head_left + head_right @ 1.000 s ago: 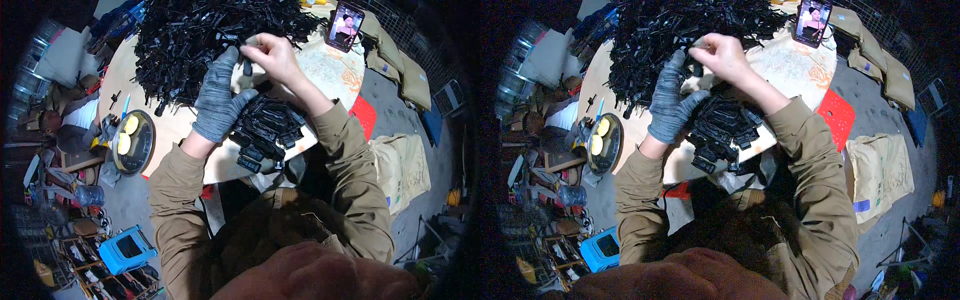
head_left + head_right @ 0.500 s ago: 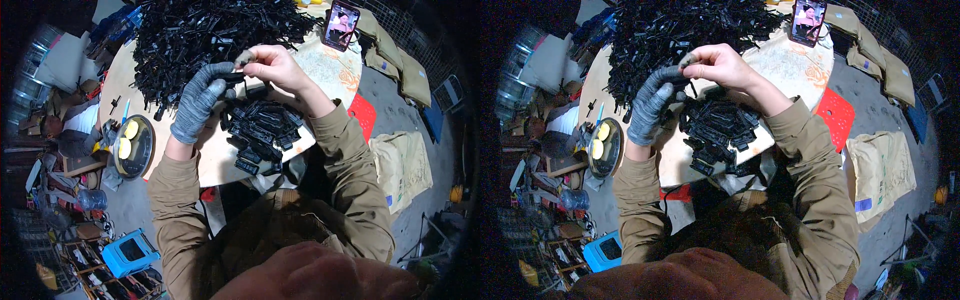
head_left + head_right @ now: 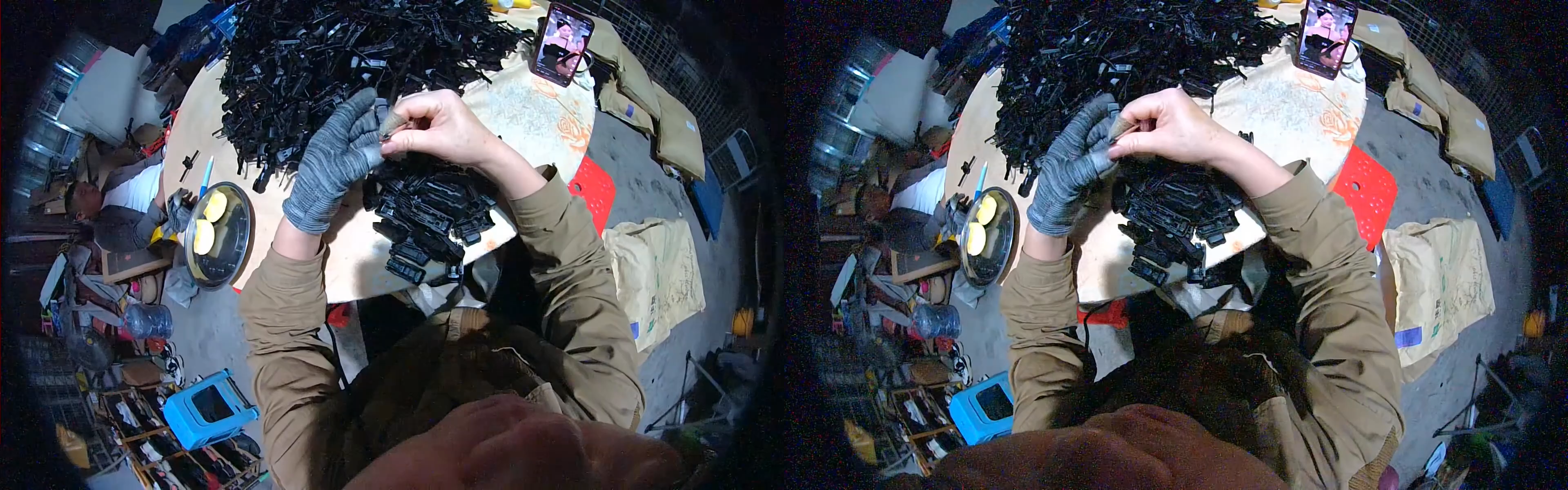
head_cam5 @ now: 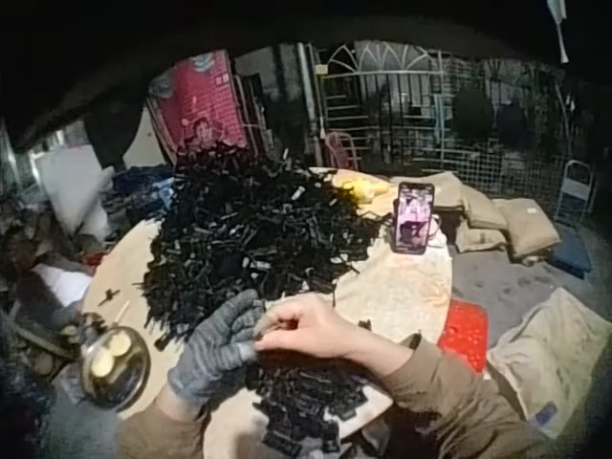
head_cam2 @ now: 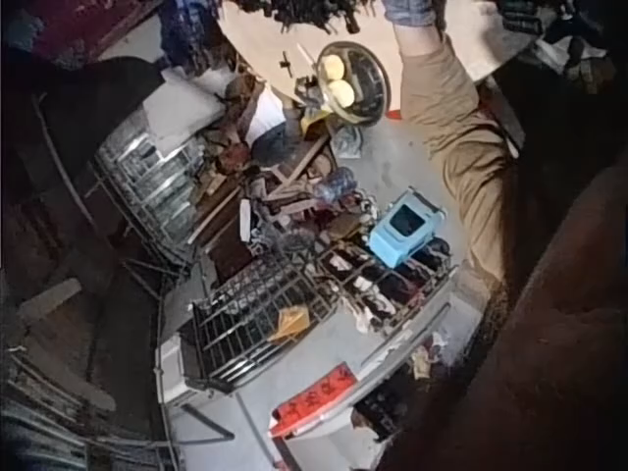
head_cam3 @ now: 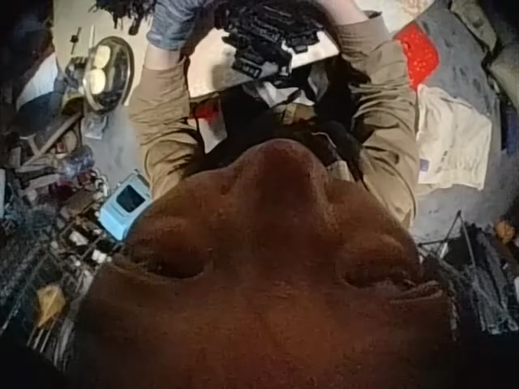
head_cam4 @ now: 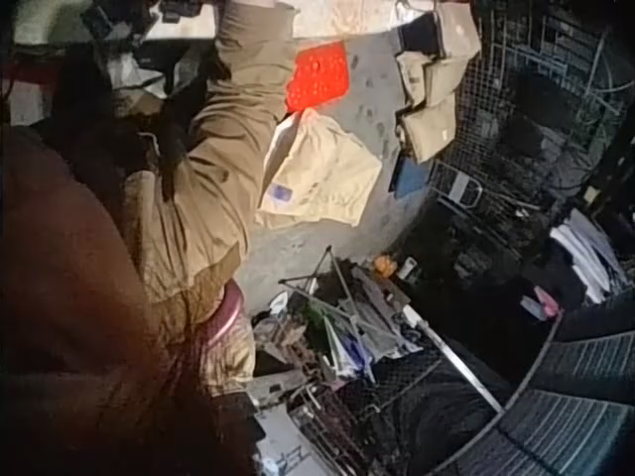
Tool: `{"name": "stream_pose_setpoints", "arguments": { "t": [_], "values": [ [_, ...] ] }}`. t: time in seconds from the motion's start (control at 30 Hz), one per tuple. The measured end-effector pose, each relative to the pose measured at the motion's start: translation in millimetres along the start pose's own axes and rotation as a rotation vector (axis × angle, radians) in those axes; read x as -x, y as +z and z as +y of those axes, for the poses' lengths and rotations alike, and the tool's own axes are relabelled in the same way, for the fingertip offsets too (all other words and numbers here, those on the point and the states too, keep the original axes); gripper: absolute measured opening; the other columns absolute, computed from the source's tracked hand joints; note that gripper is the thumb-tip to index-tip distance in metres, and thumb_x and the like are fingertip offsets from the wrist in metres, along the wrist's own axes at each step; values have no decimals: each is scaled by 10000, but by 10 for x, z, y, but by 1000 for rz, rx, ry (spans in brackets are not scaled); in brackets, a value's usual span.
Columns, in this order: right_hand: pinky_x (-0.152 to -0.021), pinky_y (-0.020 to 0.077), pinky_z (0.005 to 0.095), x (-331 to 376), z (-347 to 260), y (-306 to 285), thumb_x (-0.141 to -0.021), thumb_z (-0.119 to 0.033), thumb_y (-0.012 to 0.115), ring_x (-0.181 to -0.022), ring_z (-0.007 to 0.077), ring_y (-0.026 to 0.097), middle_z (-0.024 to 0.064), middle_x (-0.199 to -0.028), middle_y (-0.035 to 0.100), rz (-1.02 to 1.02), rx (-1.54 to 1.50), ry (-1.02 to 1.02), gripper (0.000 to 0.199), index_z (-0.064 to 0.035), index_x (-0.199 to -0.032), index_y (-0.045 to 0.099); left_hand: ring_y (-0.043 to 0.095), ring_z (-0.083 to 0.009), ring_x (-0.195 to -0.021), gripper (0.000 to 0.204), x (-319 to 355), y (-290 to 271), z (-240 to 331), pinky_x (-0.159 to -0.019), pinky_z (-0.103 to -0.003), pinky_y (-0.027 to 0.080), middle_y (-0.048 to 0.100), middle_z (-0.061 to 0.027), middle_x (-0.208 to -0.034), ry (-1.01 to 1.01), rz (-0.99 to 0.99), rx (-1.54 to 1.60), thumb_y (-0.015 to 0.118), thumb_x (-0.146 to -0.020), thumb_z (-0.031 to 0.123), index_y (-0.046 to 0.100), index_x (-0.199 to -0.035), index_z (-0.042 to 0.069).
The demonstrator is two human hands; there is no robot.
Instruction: Packaging small black plastic components into a bag on a production floor.
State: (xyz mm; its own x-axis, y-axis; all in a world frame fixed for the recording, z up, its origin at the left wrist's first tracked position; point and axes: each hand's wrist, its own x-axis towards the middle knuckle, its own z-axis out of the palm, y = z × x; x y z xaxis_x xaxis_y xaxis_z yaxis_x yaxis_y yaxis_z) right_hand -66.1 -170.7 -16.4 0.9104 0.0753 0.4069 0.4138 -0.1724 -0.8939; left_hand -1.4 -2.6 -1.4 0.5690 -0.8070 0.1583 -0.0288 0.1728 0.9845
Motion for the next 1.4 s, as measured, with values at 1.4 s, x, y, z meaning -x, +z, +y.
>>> {"name": "stream_pose_setpoints", "arguments": {
  "t": [1.4],
  "values": [
    [-518, 369, 175, -3, 10, 108, -794, -134, 612, -570, 15, 428, -39, -673, 507, 186, 102, -16, 147, -13, -870, 576, 559, -145, -840, 327, 5, 147, -133, -797, -262, 434, 571, -99, -982, 381, 341, -175, 556, -806, 76, 466, -1117, 26]
  ]
}}
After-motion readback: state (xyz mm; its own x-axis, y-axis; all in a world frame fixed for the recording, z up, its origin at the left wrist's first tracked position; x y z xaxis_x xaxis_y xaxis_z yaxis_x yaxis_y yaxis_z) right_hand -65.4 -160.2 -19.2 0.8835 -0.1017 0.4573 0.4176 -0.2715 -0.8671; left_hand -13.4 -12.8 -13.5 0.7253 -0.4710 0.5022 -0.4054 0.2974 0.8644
